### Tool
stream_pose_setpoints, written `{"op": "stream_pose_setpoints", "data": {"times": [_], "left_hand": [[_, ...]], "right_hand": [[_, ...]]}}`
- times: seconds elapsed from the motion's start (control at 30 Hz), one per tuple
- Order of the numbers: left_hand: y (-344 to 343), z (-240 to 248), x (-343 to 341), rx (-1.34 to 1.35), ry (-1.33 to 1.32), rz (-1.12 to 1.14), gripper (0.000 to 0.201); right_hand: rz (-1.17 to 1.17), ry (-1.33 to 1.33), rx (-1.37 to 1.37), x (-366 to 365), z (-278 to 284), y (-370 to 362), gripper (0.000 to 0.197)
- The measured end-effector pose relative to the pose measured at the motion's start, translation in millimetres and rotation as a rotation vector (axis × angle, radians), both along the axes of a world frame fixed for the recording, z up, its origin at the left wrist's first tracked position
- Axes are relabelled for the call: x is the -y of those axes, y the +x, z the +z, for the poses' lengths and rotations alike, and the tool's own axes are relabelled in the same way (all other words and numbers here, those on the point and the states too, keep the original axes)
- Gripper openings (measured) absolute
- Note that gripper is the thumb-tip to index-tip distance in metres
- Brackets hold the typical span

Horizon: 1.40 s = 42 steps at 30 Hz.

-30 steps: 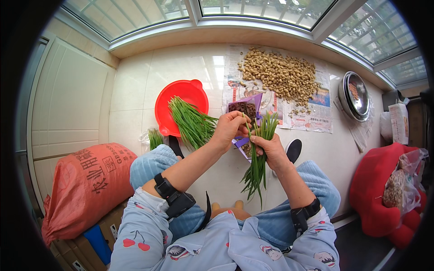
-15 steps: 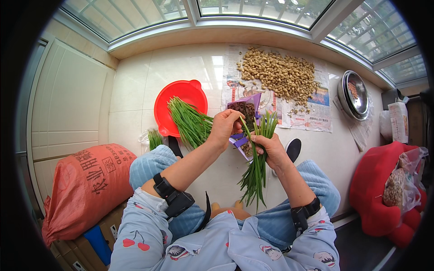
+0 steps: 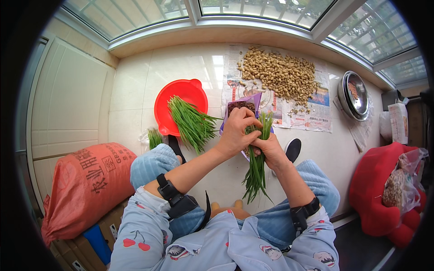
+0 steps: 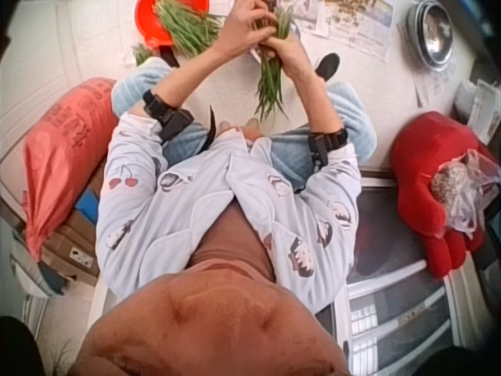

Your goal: The person sits on the floor and trims the ends of green onions by hand, placing the trimmed pieces into a purple bag. The person then places the trimmed green onions into a red bowl.

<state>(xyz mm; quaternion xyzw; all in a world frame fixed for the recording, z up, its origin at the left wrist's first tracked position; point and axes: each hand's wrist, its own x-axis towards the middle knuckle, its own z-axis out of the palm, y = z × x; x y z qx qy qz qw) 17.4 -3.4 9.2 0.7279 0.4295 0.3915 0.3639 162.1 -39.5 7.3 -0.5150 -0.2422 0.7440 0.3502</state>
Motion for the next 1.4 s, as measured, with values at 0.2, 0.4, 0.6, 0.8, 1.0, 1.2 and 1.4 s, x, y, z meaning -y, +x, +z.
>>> {"op": "stream_pose_setpoints", "data": {"times": [0.2, 0.4, 0.6, 0.8, 1.0, 1.2, 1.4], "left_hand": [[5.5, -2.1, 2.4, -0.04, -0.034, 0.027, 0.013], [6.9, -11.4, 1.1, -0.037, 0.011, 0.048, 0.014], [-7.7, -26.4, -14.0, -0.005, -0.056, 0.247, 0.01], [-19.1, -47.1, -20.0, 0.111, -0.488, 0.343, 0.006], [-16.6, -35.6, -15.1, -0.078, -0.248, 0.405, 0.01], [-2.1, -5.4, -2.9, -0.035, 0.049, 0.03, 0.013], [5.7, -4.5, 2.7, -0.077, -0.012, 0.015, 0.014]], "right_hand": [[0.046, 0.029, 0.057, 0.6, -5.6, -2.9, 0.011], [0.049, 0.023, 0.064, 1.4, -3.8, -3.0, 0.008], [0.019, -0.025, 0.025, 0.6, 1.5, 1.7, 0.009], [-0.034, -0.054, -0.089, -1.5, 1.2, 8.8, 0.012], [-0.032, -0.069, -0.16, -3.3, 0.3, 11.0, 0.014], [-0.022, -0.047, -0.082, -0.8, 0.2, 4.8, 0.009], [0.015, -0.02, 0.005, 1.6, -5.1, -2.6, 0.007]]}}
